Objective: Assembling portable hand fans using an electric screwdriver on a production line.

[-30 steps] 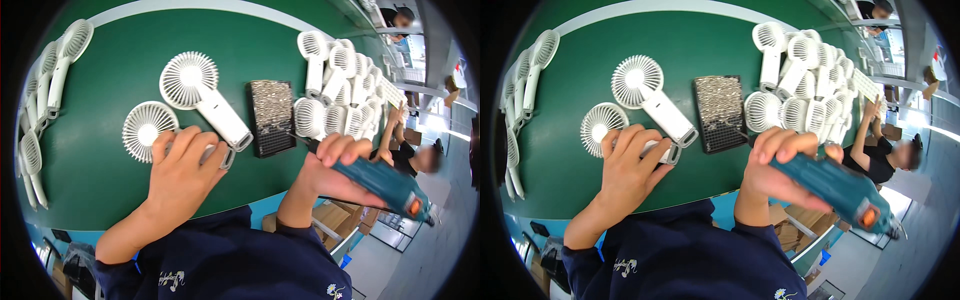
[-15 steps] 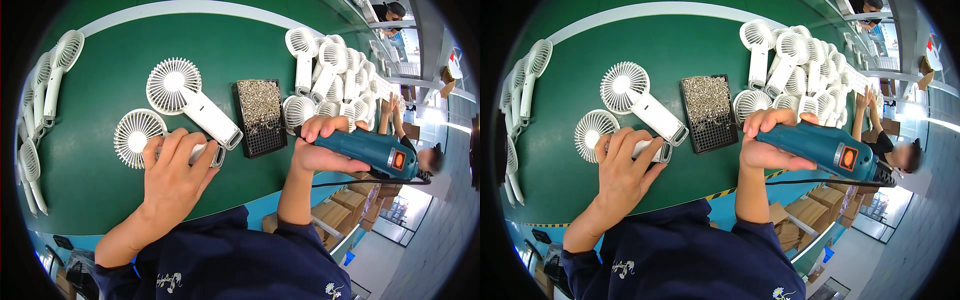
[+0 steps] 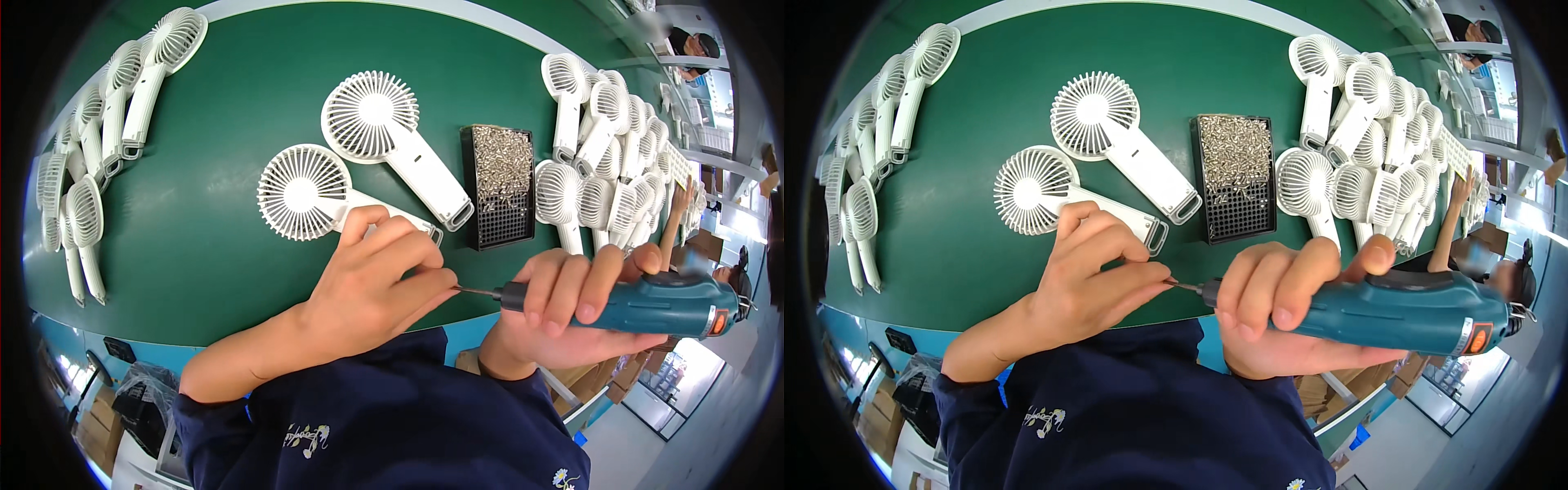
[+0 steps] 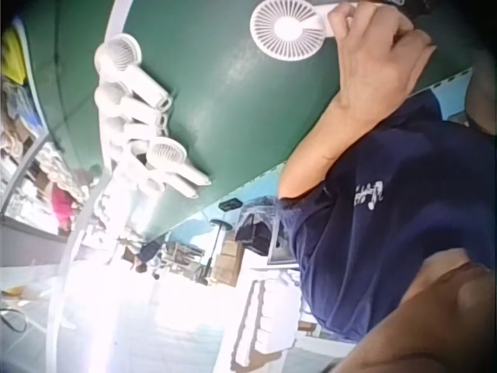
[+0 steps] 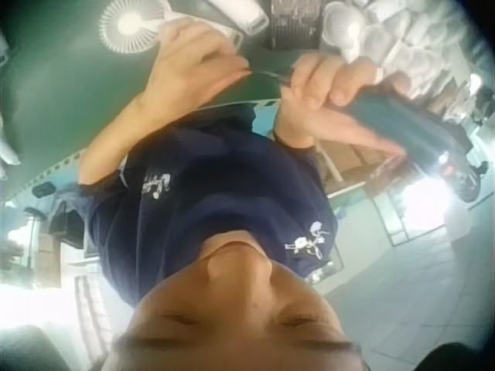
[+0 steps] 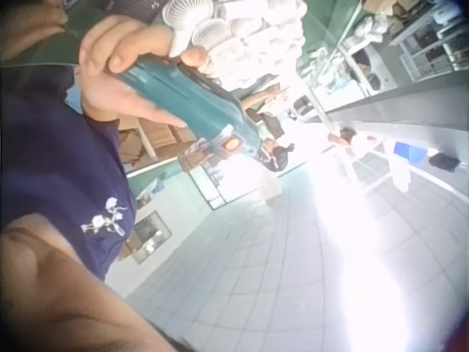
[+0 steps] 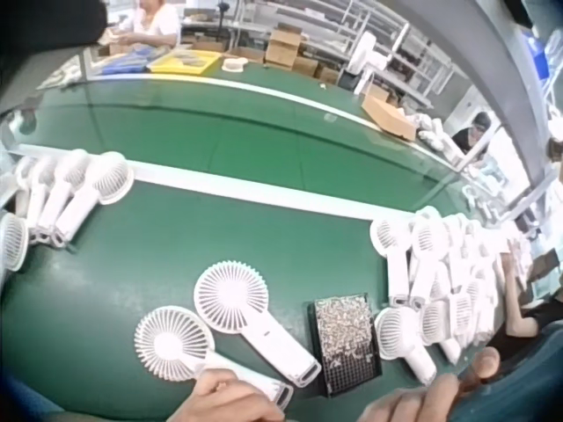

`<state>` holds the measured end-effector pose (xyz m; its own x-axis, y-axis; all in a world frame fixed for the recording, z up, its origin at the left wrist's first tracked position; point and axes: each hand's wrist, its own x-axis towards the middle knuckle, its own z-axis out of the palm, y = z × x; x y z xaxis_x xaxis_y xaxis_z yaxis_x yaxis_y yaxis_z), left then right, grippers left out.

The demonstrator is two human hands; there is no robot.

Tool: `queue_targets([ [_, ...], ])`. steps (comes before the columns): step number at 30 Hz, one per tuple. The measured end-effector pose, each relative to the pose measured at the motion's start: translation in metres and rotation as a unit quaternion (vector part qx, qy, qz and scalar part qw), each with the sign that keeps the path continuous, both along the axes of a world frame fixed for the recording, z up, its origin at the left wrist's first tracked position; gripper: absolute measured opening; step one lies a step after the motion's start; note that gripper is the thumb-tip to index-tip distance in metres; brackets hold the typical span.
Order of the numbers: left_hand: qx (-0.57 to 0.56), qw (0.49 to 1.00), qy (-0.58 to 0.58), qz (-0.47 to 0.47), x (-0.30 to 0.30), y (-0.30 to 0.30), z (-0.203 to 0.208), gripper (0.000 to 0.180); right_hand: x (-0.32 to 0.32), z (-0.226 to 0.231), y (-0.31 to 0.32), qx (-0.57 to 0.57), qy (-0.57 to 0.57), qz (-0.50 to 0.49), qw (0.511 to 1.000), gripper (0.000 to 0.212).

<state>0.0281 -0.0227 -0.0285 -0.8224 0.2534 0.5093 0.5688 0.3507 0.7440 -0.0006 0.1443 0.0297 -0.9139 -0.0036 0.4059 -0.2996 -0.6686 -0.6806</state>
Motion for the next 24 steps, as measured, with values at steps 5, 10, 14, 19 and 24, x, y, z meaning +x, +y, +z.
queue_targets([
  [5,0.010,0.998,-0.055,-0.029,0.0041,-0.0051,0.0013,0.019,0.0022,-0.0043,-0.0047,0.006,0.008,0.014,1.000,0.062],
  [10,-0.001,0.997,-0.067,-0.030,0.0024,-0.0049,0.0022,0.020,0.0021,-0.0017,-0.0038,0.033,0.028,0.053,0.998,0.061],
  [14,0.012,0.997,-0.067,-0.026,0.0024,-0.0054,0.0021,0.020,0.0018,-0.0022,-0.0048,0.000,0.019,0.029,0.999,0.061],
  [19,0.017,0.996,-0.078,-0.032,0.0032,-0.0037,0.0026,0.022,0.0056,-0.0052,-0.0072,0.011,0.007,0.034,0.999,0.060],
  [24,0.012,0.997,-0.074,-0.031,0.0026,-0.0052,0.0033,0.021,0.0043,0.0014,-0.0016,-0.005,-0.005,0.039,0.999,0.060],
])
